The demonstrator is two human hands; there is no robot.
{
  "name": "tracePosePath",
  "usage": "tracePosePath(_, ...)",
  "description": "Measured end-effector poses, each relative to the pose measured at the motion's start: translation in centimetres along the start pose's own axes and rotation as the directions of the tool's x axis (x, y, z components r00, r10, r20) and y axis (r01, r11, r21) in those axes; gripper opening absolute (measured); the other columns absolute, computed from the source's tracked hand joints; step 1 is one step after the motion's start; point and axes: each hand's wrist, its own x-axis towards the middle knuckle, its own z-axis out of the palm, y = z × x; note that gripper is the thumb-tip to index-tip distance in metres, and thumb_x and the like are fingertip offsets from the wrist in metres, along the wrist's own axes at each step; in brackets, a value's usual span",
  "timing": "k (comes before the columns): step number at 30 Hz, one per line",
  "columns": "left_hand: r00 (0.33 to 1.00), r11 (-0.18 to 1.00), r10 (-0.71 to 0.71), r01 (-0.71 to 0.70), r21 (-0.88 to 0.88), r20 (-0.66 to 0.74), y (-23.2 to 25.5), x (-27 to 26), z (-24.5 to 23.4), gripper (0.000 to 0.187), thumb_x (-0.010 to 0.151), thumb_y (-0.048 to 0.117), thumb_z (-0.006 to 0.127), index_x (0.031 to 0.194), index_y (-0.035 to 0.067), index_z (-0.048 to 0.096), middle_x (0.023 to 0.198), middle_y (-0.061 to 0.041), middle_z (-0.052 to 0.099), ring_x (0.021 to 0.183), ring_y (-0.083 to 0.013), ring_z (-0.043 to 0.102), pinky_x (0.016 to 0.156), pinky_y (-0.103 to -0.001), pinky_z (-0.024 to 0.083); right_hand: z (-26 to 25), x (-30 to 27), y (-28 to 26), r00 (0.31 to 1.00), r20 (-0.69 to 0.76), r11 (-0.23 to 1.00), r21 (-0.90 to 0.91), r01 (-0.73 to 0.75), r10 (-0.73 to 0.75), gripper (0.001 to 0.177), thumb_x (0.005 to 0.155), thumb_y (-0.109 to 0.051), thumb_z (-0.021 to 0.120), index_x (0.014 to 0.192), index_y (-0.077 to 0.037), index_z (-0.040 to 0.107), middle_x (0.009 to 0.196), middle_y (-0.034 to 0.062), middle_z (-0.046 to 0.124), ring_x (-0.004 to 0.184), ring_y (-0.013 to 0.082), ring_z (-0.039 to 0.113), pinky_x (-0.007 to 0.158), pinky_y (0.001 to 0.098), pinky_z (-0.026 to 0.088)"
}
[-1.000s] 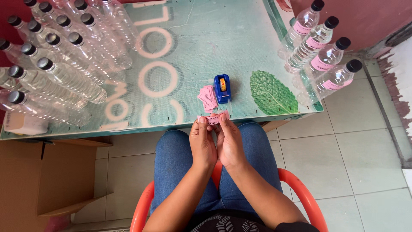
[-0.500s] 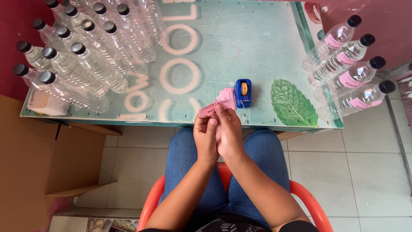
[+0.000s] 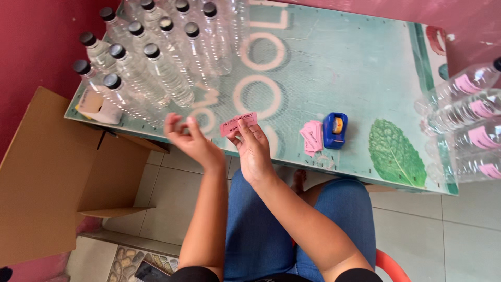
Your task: The person picks up a small pink label, applies adhesive from a blue dispenser, and carefully sticks the label onto a clear plastic bottle filled with liquid, repeating this for multiple bottles on the table.
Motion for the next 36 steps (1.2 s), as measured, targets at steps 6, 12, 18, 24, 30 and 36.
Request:
tracePosePath(6, 0.975, 0.903, 0.197, -0.139, 0.407, -0.105, -4.7, 9.3, -5.1, 0.093, 0.091, 0.016, 0.091, 0.156, 0.011, 0.026, 0.156, -0.018, 0.021, 0.145, -0.0412, 0.029, 0.119, -0.058, 0.028, 0.6, 1.4, 1.0, 0.997, 0.029, 0.990, -0.121, -0.070, 0.074, 0.013, 0.094, -0.022, 0.072, 0.093, -0.013, 0.063, 0.081, 0.0041, 0.068, 0.077, 0.0136, 0.067, 0.083, 0.0306, 0.053)
tracePosePath(12, 0.995, 0.890, 0.094, -0.096, 0.446, 0.026, -8.2, 10.7, -6.3, 0.105, 0.084, 0.015, 0.098, 0.159, 0.019, 0.025, 0.158, -0.016, 0.029, 0.149, -0.0391, 0.030, 0.125, -0.055, 0.021, 1.3, 2.9, 4.3, 0.983, 0.078, 0.969, -0.195, -0.150, 0.167, 0.015, 0.094, -0.021, 0.072, 0.099, -0.009, 0.065, 0.088, 0.0023, 0.070, 0.081, 0.0116, 0.069, 0.084, 0.0307, 0.057)
tracePosePath(18, 0.981, 0.765, 0.192, -0.172, 0.621, 0.035, -10.2, 11.7, -7.1, 0.083, 0.089, 0.020, 0.088, 0.151, 0.011, 0.034, 0.144, -0.018, 0.044, 0.130, -0.0412, 0.051, 0.115, -0.055, 0.037, -1.0, 3.4, 6.3, 0.978, 0.052, 0.950, -0.254, -0.183, 0.202, 0.015, 0.093, -0.023, 0.073, 0.098, -0.011, 0.066, 0.089, 0.0017, 0.071, 0.082, 0.0117, 0.070, 0.082, 0.0301, 0.058)
tracePosePath(24, 0.925, 0.645, 0.377, -0.298, 0.704, 0.046, -8.5, 9.9, -7.3, 0.075, 0.093, 0.029, 0.085, 0.146, 0.003, 0.038, 0.134, -0.022, 0.051, 0.114, -0.0374, 0.057, 0.101, -0.053, 0.046, -2.7, 3.6, 5.2, 0.986, 0.013, 0.956, -0.248, -0.156, 0.165, 0.014, 0.093, -0.022, 0.073, 0.097, -0.011, 0.066, 0.089, 0.0009, 0.071, 0.080, 0.0113, 0.070, 0.082, 0.0288, 0.058)
tracePosePath(30, 0.858, 0.620, 0.470, -0.486, 0.616, 0.205, -8.3, 5.2, -6.3, 0.087, 0.079, 0.034, 0.093, 0.142, 0.000, 0.043, 0.129, -0.021, 0.053, 0.108, -0.0399, 0.057, 0.093, -0.050, 0.044, -3.6, 2.1, 2.2, 0.996, -0.025, 0.976, -0.199, -0.091, 0.087, 0.012, 0.094, -0.020, 0.072, 0.098, -0.010, 0.066, 0.089, 0.0019, 0.070, 0.081, 0.0114, 0.068, 0.082, 0.0298, 0.058)
tracePosePath(36, 0.889, 0.904, 0.140, -0.295, 0.310, 0.437, -8.1, -4.0, -2.2, 0.089, 0.073, 0.014, 0.092, 0.144, 0.002, 0.040, 0.133, -0.015, 0.053, 0.116, -0.0280, 0.052, 0.096, -0.035, 0.040, -8.4, 2.0, 0.0, 0.994, -0.068, 0.977, -0.202, 0.069, -0.084, 0.017, 0.094, -0.017, 0.071, 0.109, -0.010, 0.066, 0.105, 0.0007, 0.070, 0.094, 0.0108, 0.067, 0.090, 0.0281, 0.054)
